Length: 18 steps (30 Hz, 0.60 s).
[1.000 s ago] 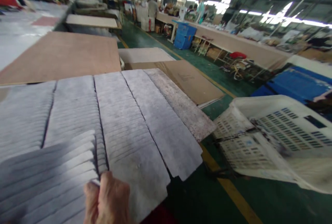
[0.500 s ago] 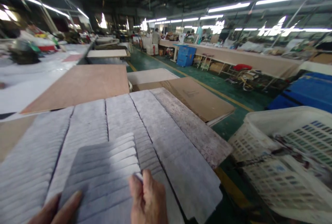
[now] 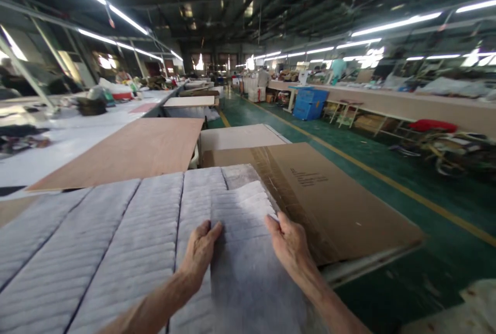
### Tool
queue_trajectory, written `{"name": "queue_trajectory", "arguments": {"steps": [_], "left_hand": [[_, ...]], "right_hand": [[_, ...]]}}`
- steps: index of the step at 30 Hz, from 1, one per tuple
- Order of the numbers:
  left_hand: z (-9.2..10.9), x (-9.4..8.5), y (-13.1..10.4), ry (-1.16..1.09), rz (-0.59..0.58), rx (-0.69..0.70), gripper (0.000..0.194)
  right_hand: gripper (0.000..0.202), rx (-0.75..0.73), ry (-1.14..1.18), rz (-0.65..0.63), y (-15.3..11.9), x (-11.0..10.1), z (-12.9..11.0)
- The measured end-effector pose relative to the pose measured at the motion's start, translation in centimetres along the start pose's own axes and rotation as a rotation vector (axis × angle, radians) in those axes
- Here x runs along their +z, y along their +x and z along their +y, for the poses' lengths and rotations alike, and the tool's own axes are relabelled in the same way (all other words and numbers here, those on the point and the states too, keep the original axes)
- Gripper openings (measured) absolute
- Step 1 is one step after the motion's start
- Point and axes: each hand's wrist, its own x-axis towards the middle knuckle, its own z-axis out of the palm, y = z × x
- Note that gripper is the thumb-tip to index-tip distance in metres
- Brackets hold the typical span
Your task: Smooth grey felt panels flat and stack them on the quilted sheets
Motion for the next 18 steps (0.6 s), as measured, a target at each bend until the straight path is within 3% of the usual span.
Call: {"name": "queue_trajectory", "arguments": {"steps": [3, 7, 11, 18], "left_hand": [[0.7, 3.3, 2.3, 0.046, -0.021, 0.028, 0.020], [1.5, 6.0, 5.2, 0.143, -0.019, 0.035, 0.021], [2.1, 6.9, 8.2, 0.242, 0.013, 0.030, 0.023], [3.7, 7.3, 13.8, 0.365, 0.087, -0.015, 0.026]], "right_hand": [[0.028, 0.019, -0.055, -0.027, 3.4, -0.1, 2.4], [0.024, 0.041, -0.112, -0.065, 7.2, 1.2, 4.4], [0.023, 0.039, -0.145, -0.094, 10.6, 3.0, 4.9], [0.026, -0.004, -0.211, -0.101, 16.5, 5.2, 2.9]]}}
